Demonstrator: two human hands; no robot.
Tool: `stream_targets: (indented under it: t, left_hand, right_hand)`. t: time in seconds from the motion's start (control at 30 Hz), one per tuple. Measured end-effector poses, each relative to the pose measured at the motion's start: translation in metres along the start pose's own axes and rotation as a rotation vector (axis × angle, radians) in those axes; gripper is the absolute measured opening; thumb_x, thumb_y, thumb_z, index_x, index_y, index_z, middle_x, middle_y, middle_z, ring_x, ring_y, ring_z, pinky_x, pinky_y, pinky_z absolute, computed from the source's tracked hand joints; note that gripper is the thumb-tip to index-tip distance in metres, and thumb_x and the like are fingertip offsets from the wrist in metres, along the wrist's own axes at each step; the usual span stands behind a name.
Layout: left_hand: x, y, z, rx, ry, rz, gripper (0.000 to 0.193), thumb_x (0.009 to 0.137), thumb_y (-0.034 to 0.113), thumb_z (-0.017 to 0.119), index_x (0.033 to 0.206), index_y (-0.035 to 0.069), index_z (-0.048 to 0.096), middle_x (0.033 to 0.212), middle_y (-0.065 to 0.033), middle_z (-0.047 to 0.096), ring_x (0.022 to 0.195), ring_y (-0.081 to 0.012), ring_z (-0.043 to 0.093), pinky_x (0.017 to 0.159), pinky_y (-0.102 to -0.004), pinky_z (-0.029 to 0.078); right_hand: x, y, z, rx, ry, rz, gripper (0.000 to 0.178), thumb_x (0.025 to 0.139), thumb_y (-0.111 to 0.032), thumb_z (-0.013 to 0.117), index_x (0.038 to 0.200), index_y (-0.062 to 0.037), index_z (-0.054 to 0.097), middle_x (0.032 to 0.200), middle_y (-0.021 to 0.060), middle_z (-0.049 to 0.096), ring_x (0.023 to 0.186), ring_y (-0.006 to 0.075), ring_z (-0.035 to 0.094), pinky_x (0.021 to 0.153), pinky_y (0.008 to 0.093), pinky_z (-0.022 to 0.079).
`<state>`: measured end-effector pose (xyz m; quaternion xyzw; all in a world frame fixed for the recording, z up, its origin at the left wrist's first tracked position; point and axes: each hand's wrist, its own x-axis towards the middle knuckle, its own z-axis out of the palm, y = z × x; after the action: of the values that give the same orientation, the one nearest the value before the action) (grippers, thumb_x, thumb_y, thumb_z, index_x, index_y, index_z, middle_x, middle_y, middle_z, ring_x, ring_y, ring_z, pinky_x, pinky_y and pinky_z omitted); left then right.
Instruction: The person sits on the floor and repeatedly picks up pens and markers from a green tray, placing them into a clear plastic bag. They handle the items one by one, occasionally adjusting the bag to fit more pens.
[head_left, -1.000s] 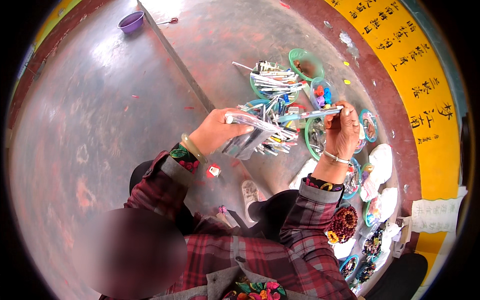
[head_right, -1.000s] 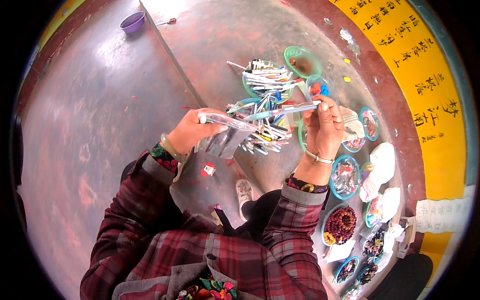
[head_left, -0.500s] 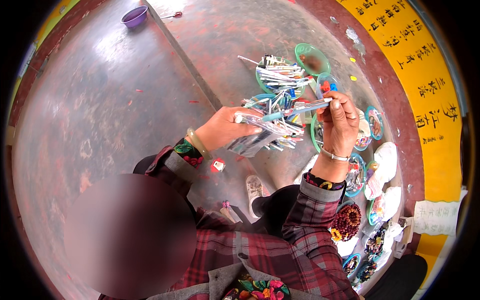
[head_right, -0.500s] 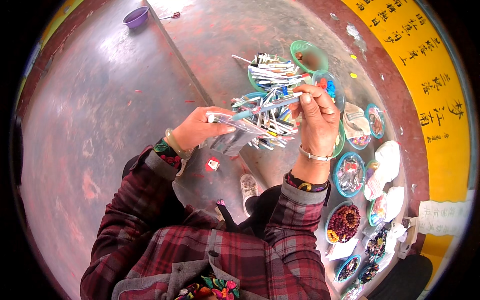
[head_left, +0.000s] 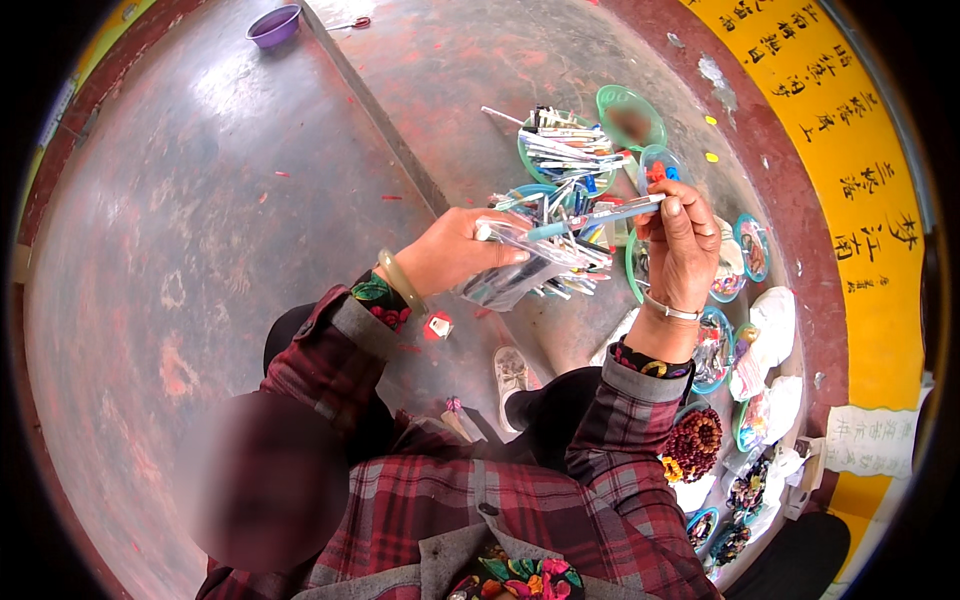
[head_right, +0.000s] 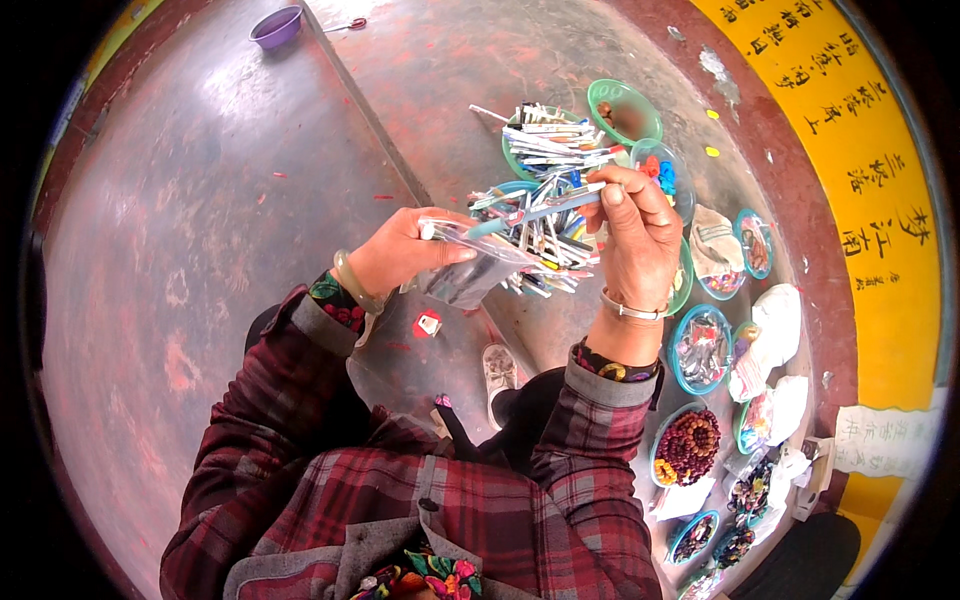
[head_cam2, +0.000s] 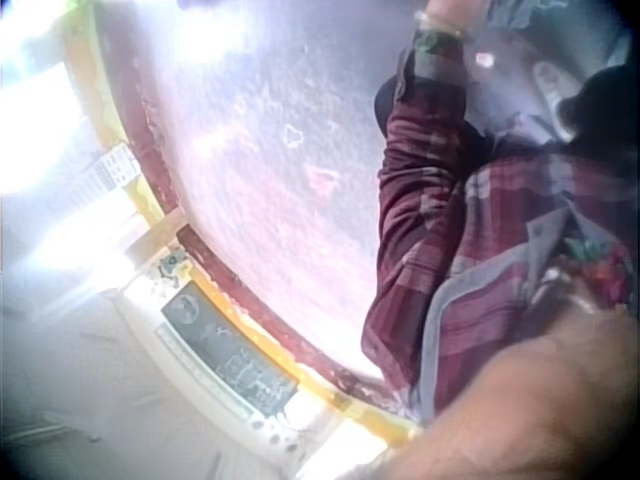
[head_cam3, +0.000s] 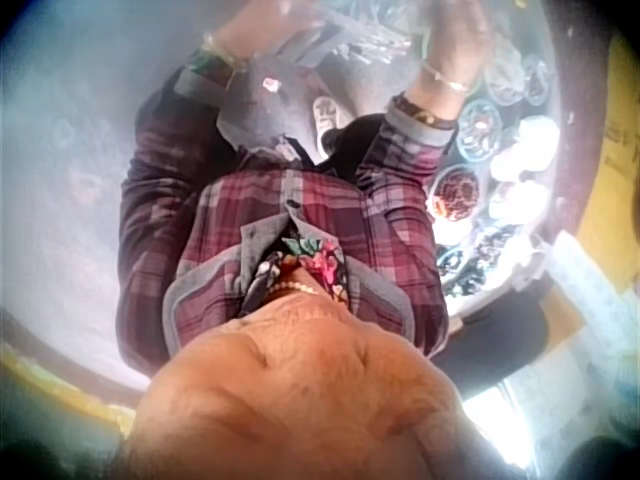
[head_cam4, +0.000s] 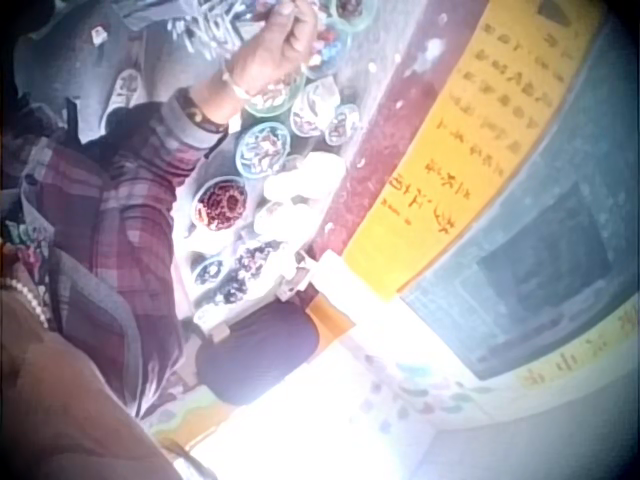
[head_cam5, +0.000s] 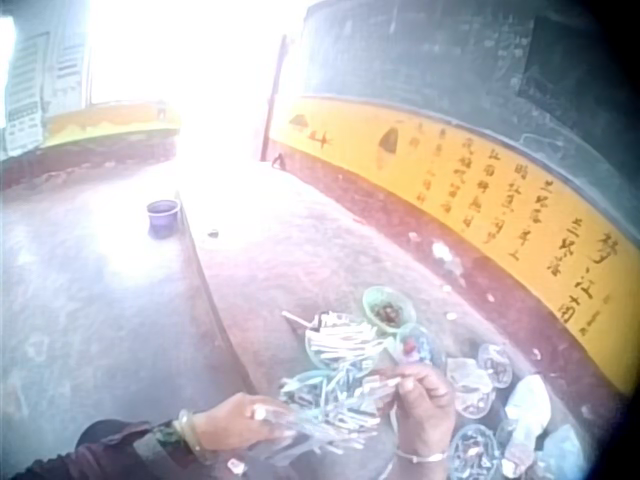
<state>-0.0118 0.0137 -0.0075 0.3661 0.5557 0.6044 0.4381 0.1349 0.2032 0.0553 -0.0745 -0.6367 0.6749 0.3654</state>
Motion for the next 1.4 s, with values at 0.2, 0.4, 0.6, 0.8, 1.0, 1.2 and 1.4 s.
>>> stream_targets:
  t: [0.2,0.4,0.6,0.8,1.0,1.2,1.4]
  left_hand:
    - [0.002,-0.003,-0.002,-0.033,-0.025,0.062,0.027,0.082,0.006,0.063,0.108,-0.001,0.060,0.097,-0.0018,0.062,0.088,-0.0069,0.054,0.080,-0.0235,0.044]
    - [0.002,-0.005,-0.005,-0.018,-0.040,0.080,0.026,0.083,0.007,0.061,0.108,-0.001,0.060,0.100,-0.0028,0.062,0.092,-0.0090,0.055,0.083,-0.0253,0.044]
    - [0.001,-0.001,-0.006,-0.048,-0.052,0.040,0.026,0.083,0.007,0.061,0.107,-0.001,0.060,0.100,-0.0035,0.062,0.092,-0.0095,0.056,0.083,-0.0256,0.044]
    - [0.000,-0.004,-0.007,0.003,-0.037,0.064,0.024,0.083,0.007,0.061,0.106,-0.001,0.061,0.098,-0.0029,0.063,0.091,-0.0092,0.056,0.082,-0.0257,0.045]
    - [0.002,-0.001,-0.006,-0.001,-0.034,0.040,0.024,0.083,0.006,0.060,0.106,-0.001,0.061,0.098,-0.0023,0.063,0.091,-0.0086,0.055,0.082,-0.0247,0.044]
    - [0.001,0.001,-0.004,-0.178,0.012,0.022,0.022,0.083,0.005,0.060,0.105,0.000,0.061,0.097,-0.0011,0.062,0.089,-0.0076,0.054,0.079,-0.0235,0.044]
    - [0.001,-0.004,-0.006,-0.383,0.001,0.005,0.023,0.084,0.006,0.059,0.106,0.000,0.060,0.097,-0.0017,0.062,0.087,-0.0083,0.055,0.078,-0.0233,0.044]
  right_hand:
    - [0.000,-0.001,-0.002,-0.062,-0.045,0.018,0.017,0.088,-0.012,0.057,0.096,0.0015,0.063,0.083,0.0047,0.063,0.067,0.0075,0.054,0.059,0.0208,0.041]
    - [0.000,-0.004,-0.007,-0.107,-0.016,0.018,0.017,0.087,-0.013,0.057,0.095,0.0014,0.063,0.086,0.0043,0.063,0.068,0.0082,0.054,0.060,0.0216,0.041]
    - [0.002,-0.008,-0.018,-0.098,0.016,0.042,0.016,0.087,-0.013,0.058,0.093,0.0015,0.063,0.085,0.0040,0.063,0.068,0.0086,0.053,0.061,0.0223,0.040]
    - [0.000,-0.015,-0.012,-0.179,0.004,0.039,0.014,0.086,-0.012,0.058,0.091,0.0009,0.064,0.083,0.0032,0.062,0.067,0.0082,0.052,0.062,0.0221,0.040]
    - [-0.001,-0.015,-0.008,-0.274,-0.014,0.054,0.013,0.085,-0.011,0.060,0.090,0.0004,0.064,0.081,0.0017,0.062,0.067,0.0068,0.051,0.061,0.0202,0.040]
    - [-0.001,-0.009,0.006,-0.303,-0.140,0.201,0.008,0.083,-0.005,0.062,0.089,-0.0005,0.064,0.076,-0.0020,0.058,0.068,0.0049,0.051,0.061,0.0183,0.040]
    - [0.000,0.000,0.021,-0.305,-0.246,0.251,0.006,0.079,-0.003,0.065,0.084,-0.0012,0.063,0.076,-0.0026,0.058,0.072,0.0048,0.051,0.062,0.0190,0.041]
